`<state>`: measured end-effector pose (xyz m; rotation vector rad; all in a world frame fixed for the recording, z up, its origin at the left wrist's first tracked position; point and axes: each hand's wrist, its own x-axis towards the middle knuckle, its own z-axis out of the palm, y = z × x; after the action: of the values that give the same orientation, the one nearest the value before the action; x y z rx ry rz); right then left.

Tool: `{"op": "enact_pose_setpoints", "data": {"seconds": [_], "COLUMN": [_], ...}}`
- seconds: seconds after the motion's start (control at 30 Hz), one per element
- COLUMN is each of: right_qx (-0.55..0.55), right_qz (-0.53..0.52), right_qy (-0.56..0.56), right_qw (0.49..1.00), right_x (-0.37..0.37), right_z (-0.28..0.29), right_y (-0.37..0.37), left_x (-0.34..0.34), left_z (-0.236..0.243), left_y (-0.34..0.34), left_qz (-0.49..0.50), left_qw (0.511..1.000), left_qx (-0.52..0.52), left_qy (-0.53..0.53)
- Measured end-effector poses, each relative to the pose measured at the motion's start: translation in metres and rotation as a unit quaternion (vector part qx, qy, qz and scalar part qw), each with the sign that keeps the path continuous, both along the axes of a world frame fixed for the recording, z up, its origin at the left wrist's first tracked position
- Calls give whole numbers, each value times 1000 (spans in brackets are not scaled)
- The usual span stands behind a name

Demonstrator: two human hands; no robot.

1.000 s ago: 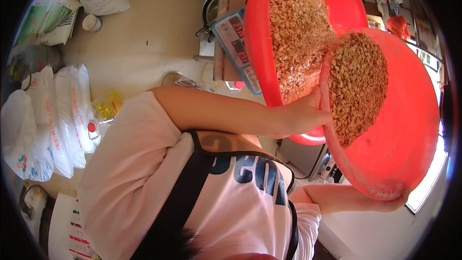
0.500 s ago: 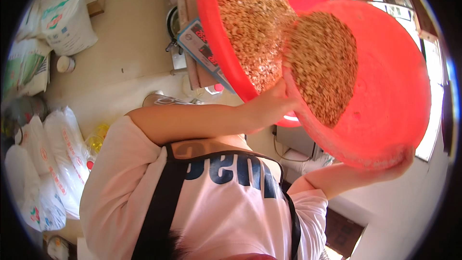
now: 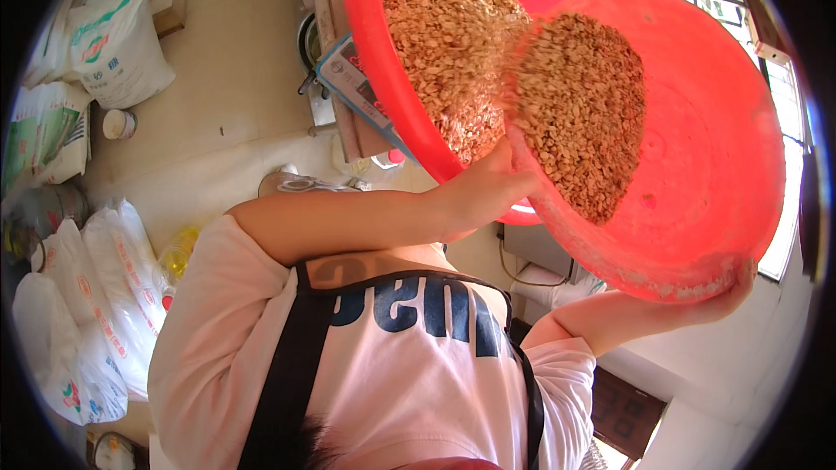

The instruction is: The person scoops peanuts from a metal container into a red basin using a metal bowl, then sifts through them by hand before moving several containers and boxes around the room.

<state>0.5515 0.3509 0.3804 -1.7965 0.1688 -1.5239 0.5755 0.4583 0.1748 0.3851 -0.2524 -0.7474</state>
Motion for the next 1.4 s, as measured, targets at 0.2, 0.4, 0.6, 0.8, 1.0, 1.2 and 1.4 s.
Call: {"op": "enact_pose_setpoints", "data": {"seconds": [0.2, 0.4, 0.6, 0.8, 1.0, 1.2, 1.4], "right_qx": [26, -17, -76, 33, 13, 22, 42], "right_qz": [2, -4, -38, -27, -29, -18, -18], "right_qy": [-2, 34, 32, -2, -8, -20, -29], "right_qw": [1000, 999, 996, 999, 999, 999, 999], "right_x": [-1, -8, -10, 0, -1, -5, -9], "right_z": [4, 13, -9, -3, -4, 5, 5], "right_y": [-5, -28, -17, 19, 9, 0, -2], "left_x": [0, 4, -3, -2, 0, 7, 3], "left_z": [5, 8, 4, 3, 7, 7, 11], "left_y": [1, 3, -2, 3, 2, 0, -1], "left_qz": [-4, -3, 5, 35, 13, 10, -2], "left_qw": [1000, 1000, 1000, 999, 1000, 999, 1000], "left_qx": [-15, -20, -16, -25, -20, -30, -22], "left_qy": [16, 13, 14, -6, 11, 5, 19]}}
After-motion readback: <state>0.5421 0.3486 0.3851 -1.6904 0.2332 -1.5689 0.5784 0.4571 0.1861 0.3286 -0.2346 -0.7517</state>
